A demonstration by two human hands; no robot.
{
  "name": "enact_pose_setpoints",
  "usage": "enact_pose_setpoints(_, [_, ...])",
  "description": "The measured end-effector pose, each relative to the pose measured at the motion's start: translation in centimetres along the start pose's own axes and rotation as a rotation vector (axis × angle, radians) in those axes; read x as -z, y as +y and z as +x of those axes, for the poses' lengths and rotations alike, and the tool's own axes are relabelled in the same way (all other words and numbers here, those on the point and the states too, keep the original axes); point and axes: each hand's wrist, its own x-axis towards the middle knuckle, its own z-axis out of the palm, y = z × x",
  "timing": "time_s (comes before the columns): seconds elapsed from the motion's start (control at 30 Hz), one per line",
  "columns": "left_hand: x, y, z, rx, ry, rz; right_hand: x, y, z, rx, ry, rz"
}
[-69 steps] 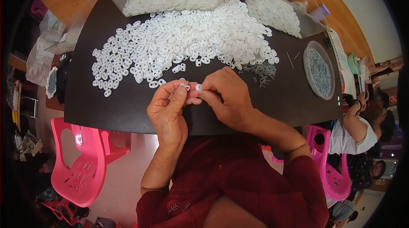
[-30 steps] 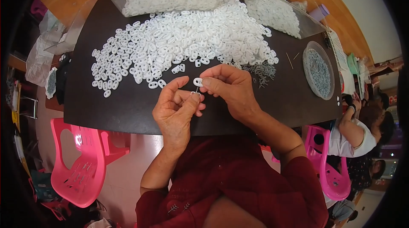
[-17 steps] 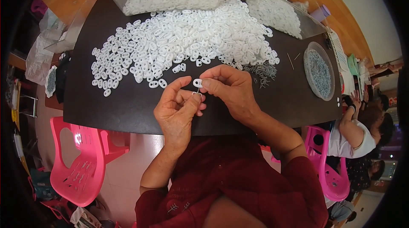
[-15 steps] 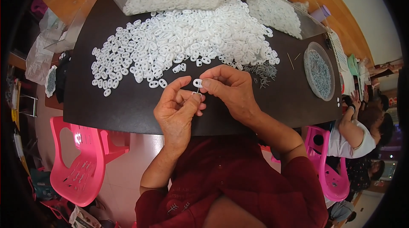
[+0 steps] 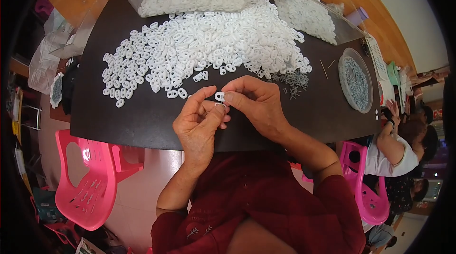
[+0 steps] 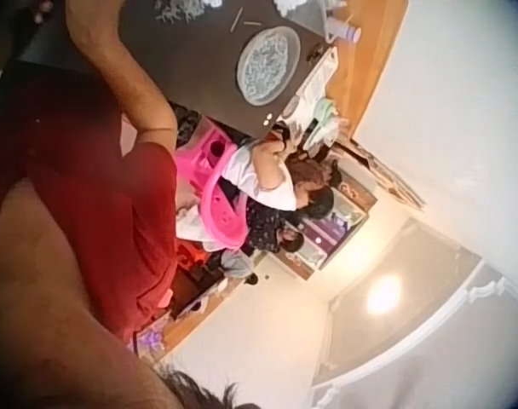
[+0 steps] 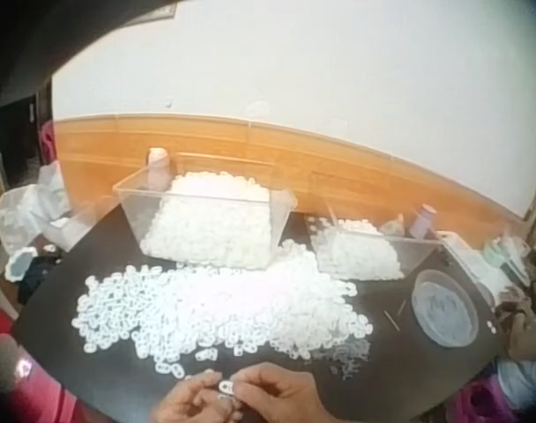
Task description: Inserting small metal pins into white plastic components on a workbench.
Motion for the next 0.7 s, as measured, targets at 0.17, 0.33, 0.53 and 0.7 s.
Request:
enact_pose_setpoints(0.17, [0.03, -0.22, -0.02, -0.008, -0.008, 0.021, -0.01, -0.10, -0.23, -0.057, -0.058, 0.099])
enact_pose_setpoints(0.33, [0.38, -0.84, 0.02, -0.066, -0.056, -0.027, -0.14, 0.03, -0.42, -0.019, -0.040, 0.063])
enact_pose_setpoints(0.53, [0.54, -0.55, -0.01, -0.115, -0.069, -0.035, 0.34, -0.92, -0.53, 0.185, -0.074, -0.398])
enact_pose_setpoints(0.7, [0.00, 0.15, -0.12, -0.049, -0.021, -0.118, 0.25, -0.73, -0.40, 0.263, -0.091, -0.438])
